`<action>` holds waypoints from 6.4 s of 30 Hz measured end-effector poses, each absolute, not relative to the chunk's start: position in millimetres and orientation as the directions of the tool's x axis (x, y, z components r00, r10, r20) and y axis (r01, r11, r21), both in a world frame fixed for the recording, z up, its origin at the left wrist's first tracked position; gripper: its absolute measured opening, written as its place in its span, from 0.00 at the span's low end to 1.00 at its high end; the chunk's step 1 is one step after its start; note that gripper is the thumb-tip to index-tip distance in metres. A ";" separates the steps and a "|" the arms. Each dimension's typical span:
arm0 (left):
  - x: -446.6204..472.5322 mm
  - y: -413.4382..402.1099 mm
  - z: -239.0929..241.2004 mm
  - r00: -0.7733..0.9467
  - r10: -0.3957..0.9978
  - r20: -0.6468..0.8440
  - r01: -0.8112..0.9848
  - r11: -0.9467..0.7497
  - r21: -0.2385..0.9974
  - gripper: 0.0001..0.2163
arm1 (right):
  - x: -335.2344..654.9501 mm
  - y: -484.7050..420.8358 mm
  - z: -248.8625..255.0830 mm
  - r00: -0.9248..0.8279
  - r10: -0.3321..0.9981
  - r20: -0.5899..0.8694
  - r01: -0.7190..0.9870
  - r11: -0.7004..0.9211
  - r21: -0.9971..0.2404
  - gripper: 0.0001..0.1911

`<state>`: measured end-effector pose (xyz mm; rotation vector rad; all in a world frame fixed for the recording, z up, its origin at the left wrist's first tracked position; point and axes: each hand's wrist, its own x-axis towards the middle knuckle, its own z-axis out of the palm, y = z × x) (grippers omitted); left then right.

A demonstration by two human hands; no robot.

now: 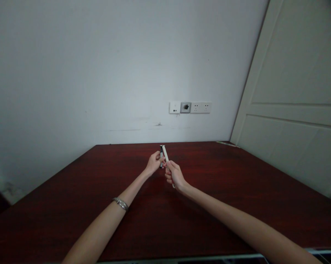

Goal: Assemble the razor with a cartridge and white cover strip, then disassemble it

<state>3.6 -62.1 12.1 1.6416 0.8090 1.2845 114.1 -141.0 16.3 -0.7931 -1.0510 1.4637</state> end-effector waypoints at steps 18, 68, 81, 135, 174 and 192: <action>2.1 -59.2 11.9 0.294 0.871 0.394 -0.019 -0.407 0.913 0.11 | 114.0 -136.3 13.2 -0.061 0.978 0.201 -0.372 0.164 -0.914 0.21; 4.8 -61.3 15.5 0.262 0.843 0.470 0.037 -0.495 0.868 0.08 | 107.8 -147.1 14.4 -0.114 0.978 0.173 -0.408 0.113 -0.906 0.21; 7.5 -61.9 14.8 0.281 0.838 0.469 0.058 -0.502 0.863 0.05 | 114.6 -155.6 -0.5 -0.123 0.982 0.143 -0.370 0.088 -0.925 0.21; -24.0 -64.5 14.2 0.282 0.753 0.595 0.496 -0.645 0.581 0.07 | 208.2 -75.7 107.0 -0.467 0.824 0.321 0.620 0.564 -0.546 0.25; -26.8 -63.7 22.4 0.287 0.725 0.626 0.488 -0.673 0.556 0.07 | 198.9 -78.9 110.9 -0.535 0.784 0.315 0.526 0.601 -0.601 0.23; -24.1 -59.0 18.8 0.226 0.769 0.598 0.366 -0.636 0.679 0.06 | 217.8 -71.6 109.4 -0.416 0.833 0.364 0.626 0.553 -0.549 0.27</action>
